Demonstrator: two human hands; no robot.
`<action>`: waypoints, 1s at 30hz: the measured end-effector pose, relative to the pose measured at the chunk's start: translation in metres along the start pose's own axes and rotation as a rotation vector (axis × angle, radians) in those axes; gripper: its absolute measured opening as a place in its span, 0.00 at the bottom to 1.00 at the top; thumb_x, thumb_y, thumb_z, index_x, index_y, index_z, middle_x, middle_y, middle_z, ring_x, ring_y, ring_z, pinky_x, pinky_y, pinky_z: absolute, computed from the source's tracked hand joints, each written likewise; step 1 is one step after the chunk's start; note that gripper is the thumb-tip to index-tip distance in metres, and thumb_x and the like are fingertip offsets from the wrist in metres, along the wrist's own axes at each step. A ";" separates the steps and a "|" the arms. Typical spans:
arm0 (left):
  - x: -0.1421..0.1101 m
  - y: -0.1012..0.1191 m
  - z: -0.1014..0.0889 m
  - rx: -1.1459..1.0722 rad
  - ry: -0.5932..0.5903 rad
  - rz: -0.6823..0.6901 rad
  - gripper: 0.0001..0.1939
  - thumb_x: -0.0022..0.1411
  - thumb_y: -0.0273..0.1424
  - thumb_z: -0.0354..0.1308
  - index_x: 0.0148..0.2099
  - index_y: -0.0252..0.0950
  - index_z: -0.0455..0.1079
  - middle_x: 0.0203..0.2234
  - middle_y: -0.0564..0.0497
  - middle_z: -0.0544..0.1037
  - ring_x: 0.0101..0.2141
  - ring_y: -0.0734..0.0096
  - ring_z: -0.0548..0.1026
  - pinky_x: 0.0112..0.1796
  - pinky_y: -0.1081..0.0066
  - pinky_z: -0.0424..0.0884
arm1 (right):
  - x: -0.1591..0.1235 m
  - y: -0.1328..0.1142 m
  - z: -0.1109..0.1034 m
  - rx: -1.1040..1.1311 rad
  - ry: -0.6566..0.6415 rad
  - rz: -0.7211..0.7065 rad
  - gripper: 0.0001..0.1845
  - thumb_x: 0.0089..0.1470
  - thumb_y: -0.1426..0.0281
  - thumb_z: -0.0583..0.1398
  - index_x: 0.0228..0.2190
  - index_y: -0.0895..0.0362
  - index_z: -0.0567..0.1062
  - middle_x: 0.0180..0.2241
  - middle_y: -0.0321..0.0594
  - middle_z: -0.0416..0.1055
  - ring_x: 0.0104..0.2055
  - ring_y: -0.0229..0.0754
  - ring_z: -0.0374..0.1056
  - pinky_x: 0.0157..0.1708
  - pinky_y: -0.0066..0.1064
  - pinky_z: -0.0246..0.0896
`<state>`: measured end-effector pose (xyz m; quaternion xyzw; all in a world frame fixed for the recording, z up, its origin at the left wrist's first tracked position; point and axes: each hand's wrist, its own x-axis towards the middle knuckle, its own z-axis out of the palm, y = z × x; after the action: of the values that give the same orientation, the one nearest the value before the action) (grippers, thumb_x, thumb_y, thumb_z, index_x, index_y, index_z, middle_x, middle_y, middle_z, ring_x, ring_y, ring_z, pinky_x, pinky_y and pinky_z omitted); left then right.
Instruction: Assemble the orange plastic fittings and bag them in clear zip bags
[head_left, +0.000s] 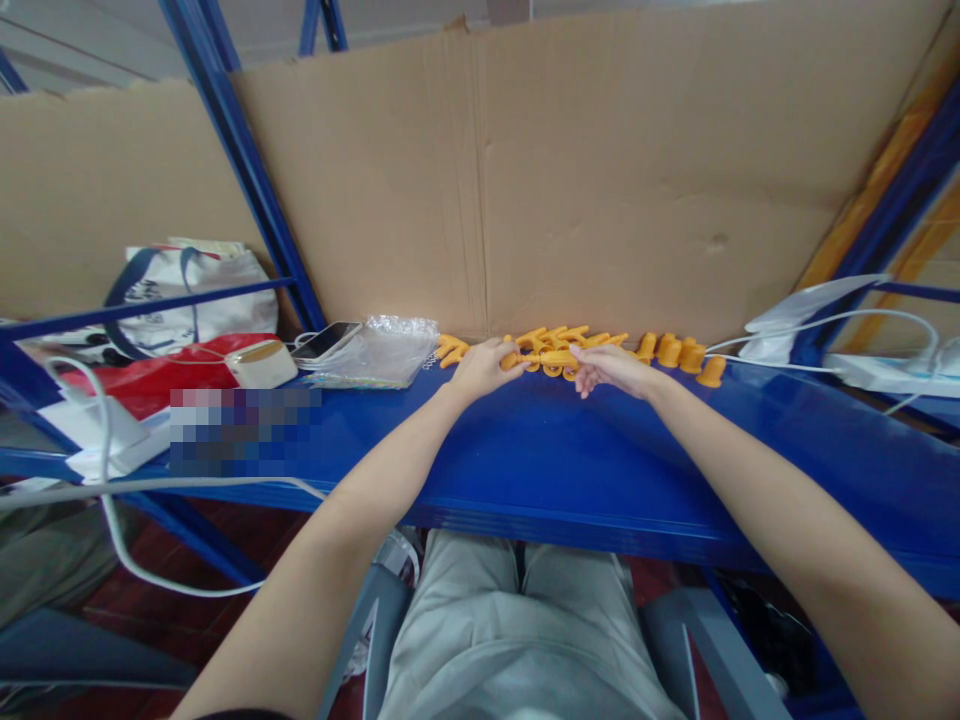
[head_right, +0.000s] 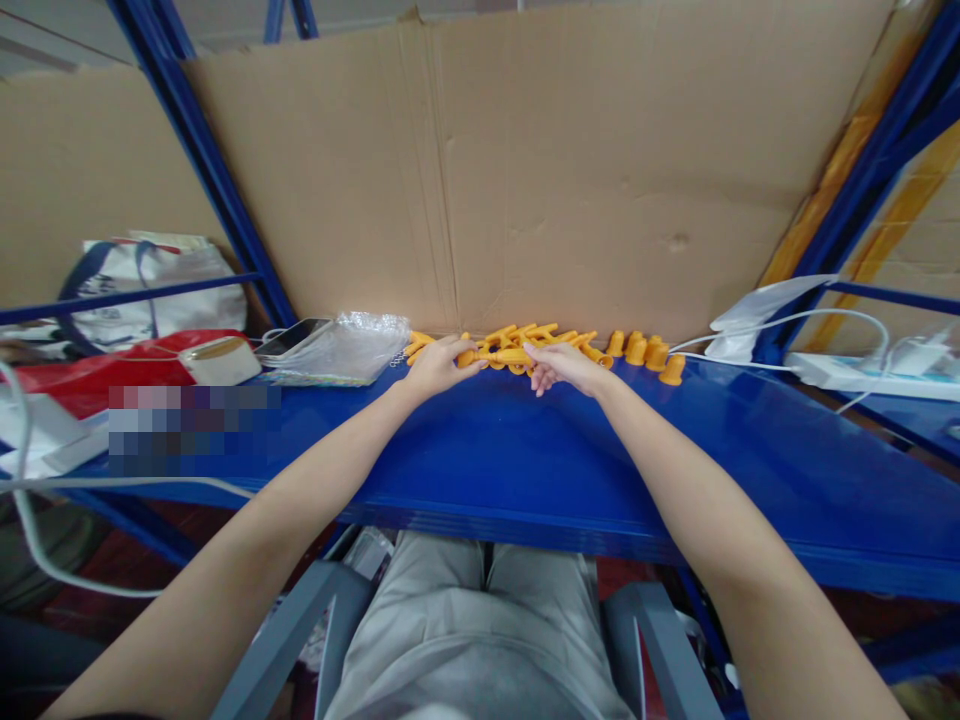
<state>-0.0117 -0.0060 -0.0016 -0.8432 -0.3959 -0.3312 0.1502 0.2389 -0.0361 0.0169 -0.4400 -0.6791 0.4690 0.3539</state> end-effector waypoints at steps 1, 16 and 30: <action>0.000 0.000 0.000 -0.001 -0.002 -0.003 0.13 0.62 0.39 0.62 0.44 0.35 0.76 0.38 0.44 0.80 0.40 0.64 0.79 0.41 0.69 0.72 | 0.001 0.000 0.000 -0.005 -0.001 0.005 0.24 0.59 0.50 0.60 0.26 0.58 0.74 0.21 0.42 0.75 0.21 0.36 0.71 0.21 0.24 0.64; 0.001 0.003 -0.001 0.014 -0.001 -0.040 0.14 0.63 0.41 0.61 0.45 0.37 0.77 0.39 0.45 0.80 0.40 0.64 0.78 0.41 0.69 0.72 | 0.001 0.001 -0.006 -0.089 0.080 -0.123 0.15 0.46 0.63 0.71 0.31 0.56 0.74 0.28 0.37 0.78 0.24 0.36 0.72 0.27 0.27 0.65; 0.001 0.007 -0.006 0.038 -0.009 -0.037 0.14 0.64 0.41 0.60 0.45 0.37 0.76 0.37 0.45 0.79 0.39 0.64 0.78 0.39 0.70 0.71 | -0.005 -0.007 0.000 -0.094 0.050 -0.111 0.26 0.46 0.46 0.67 0.23 0.57 0.74 0.21 0.40 0.76 0.20 0.36 0.69 0.23 0.27 0.62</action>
<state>-0.0085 -0.0132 0.0031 -0.8343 -0.4182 -0.3225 0.1581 0.2383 -0.0417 0.0233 -0.4292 -0.7147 0.4051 0.3753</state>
